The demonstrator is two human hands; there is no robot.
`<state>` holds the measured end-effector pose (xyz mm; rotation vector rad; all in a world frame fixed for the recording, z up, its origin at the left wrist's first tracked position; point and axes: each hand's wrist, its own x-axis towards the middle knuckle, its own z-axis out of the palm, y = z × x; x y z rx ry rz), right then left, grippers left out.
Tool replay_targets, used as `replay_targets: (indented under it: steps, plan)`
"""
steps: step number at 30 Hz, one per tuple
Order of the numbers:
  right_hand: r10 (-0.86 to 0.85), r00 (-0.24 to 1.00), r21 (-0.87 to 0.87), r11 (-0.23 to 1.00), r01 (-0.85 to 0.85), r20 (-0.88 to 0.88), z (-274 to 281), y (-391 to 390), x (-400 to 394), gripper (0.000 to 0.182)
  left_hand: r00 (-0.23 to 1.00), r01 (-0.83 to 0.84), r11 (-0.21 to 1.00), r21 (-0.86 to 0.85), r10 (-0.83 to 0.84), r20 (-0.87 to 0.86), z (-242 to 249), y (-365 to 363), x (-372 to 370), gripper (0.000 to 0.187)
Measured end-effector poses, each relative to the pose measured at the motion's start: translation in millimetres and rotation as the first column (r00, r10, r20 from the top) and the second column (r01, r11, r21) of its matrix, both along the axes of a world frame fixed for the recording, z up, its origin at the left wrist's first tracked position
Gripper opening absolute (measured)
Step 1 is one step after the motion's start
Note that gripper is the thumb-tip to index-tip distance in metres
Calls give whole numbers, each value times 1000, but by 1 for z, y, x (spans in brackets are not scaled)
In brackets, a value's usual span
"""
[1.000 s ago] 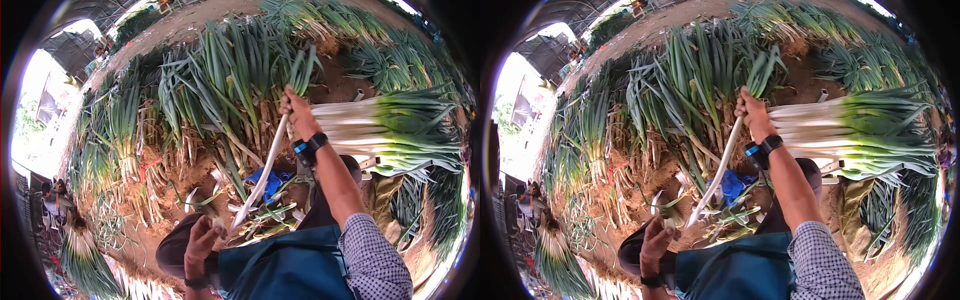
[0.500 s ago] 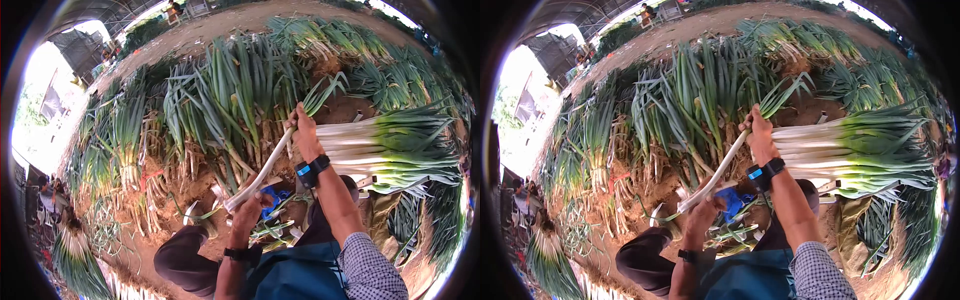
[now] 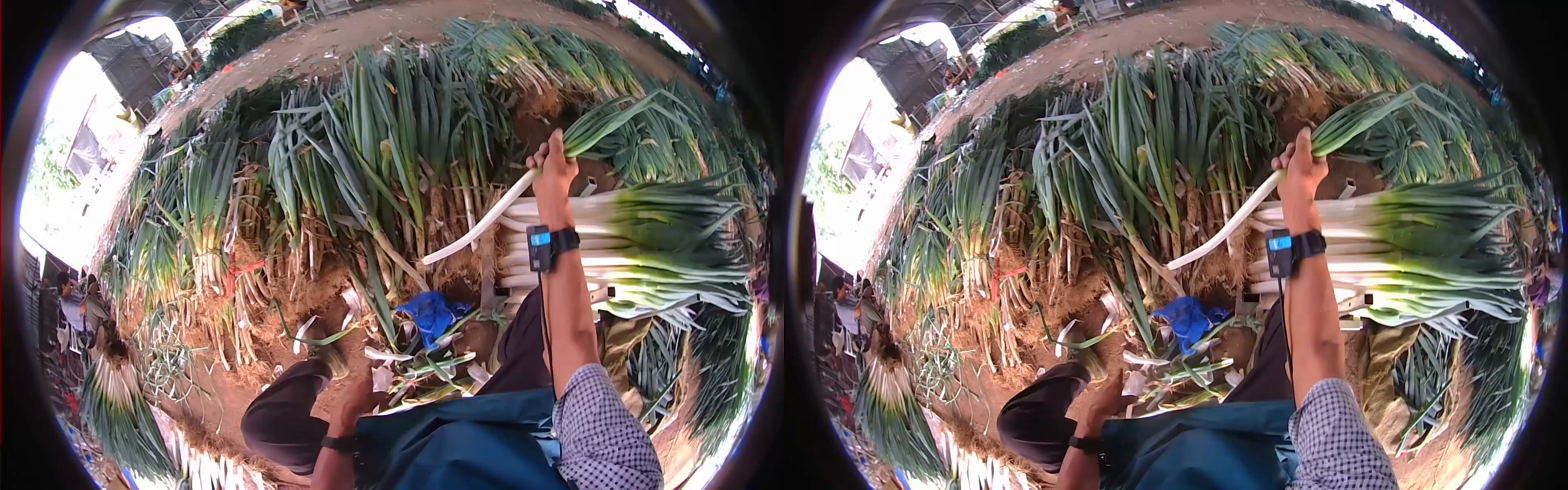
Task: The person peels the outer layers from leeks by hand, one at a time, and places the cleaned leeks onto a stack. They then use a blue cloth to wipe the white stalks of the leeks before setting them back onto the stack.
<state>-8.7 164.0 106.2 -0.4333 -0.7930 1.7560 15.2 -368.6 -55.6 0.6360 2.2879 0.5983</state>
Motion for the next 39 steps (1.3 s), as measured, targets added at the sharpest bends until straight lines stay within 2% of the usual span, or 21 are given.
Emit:
replay_targets:
  steps: [2, 4, 5, 6, 9, 11, 12, 13, 14, 15, 18, 20, 21, 23, 24, 26, 27, 29, 30, 33, 39]
  plan:
    - [14, 1000, 11, 1000, -14, 2, 7, -18, -8, 28, 976, 48, 998, -34, -55, -209, 19, 17, -2, 61]
    - [62, 997, -3, 998, -62, 34, 10, -40, -13, 26, 896, 72, 980, 187, 18, -443, 57, 42, -14, 63]
    - [90, 995, -17, 996, -89, 47, 8, -54, -18, 26, 905, -51, 967, 250, 151, -399, 99, 63, -13, 63]
    - [124, 991, 14, 992, -124, 41, 2, -66, -23, 26, 798, 35, 953, 301, 155, -582, 111, 73, -18, 67]
    - [272, 953, -55, 962, -267, 134, 6, -118, -36, 24, 630, 201, 959, 200, 30, -776, 129, 112, -29, 78]
    - [465, 865, 134, 860, -492, 190, 12, -165, -41, 26, 769, 242, 874, 421, 91, -632, 120, 135, -38, 73]
    - [532, 765, 281, 720, -634, 362, 18, -187, -37, 30, 944, 120, 820, 559, 80, -319, 101, 142, -50, 62]
    - [343, 715, 516, 514, -685, 609, 23, -212, -32, 40, 979, -116, 888, 444, 177, -97, 120, 147, -51, 44]
    - [62, 720, 689, 246, -682, 691, 29, -237, -27, 51, 989, -144, 662, 736, 117, 88, 119, 143, -55, 36]
    - [131, 726, 701, 194, -686, 675, 29, -247, -18, 55, 970, -227, 353, 908, -6, 245, 118, 135, -60, 28]
    - [474, 583, 648, 35, -761, 660, 30, -284, -2, 52, 892, -435, 141, 890, -70, 447, 155, 83, -75, 18]
    - [423, 410, 485, -81, -871, 808, -12, -299, -6, 41, 852, -522, 93, 848, 1, 524, 187, 42, -79, 16]
    - [348, 305, 380, -172, -909, 887, -35, -300, -7, 35, 862, -507, -30, 861, -32, 507, 199, 33, -76, 16]
    - [412, 637, 733, -127, -668, 652, -73, -304, -11, 33, 779, -566, -50, 823, 294, 554, 208, -14, -71, 14]
    - [857, 76, 239, -56, -969, 510, -83, -289, -9, 29, 798, -501, -131, 856, 313, 515, 206, -41, -71, 13]
    - [221, 350, 403, -280, -871, 910, -93, -271, -21, 20, 821, -390, -262, 883, 336, 462, 213, -110, -65, 13]
    - [194, 522, 553, -184, -812, 831, -79, -292, -13, 16, 832, -357, -320, 878, 318, 455, 219, -139, -56, 14]
    - [26, 527, 509, -304, -805, 849, -113, -268, -19, 16, 710, -296, -330, 896, 551, 438, 217, -211, -29, 15]
    - [-21, 449, 426, -278, -861, 893, -109, -270, -16, 16, 703, -239, -329, 914, 590, 396, 216, -249, -10, 14]
    - [-86, 363, 332, -251, -909, 928, -119, -263, -13, 19, 380, -313, -397, 863, 780, 497, 185, -367, 55, 17]
    - [-104, 367, 340, -211, -917, 924, -156, -239, -19, 20, -146, -314, -634, 707, 768, 624, 125, -560, 221, 16]
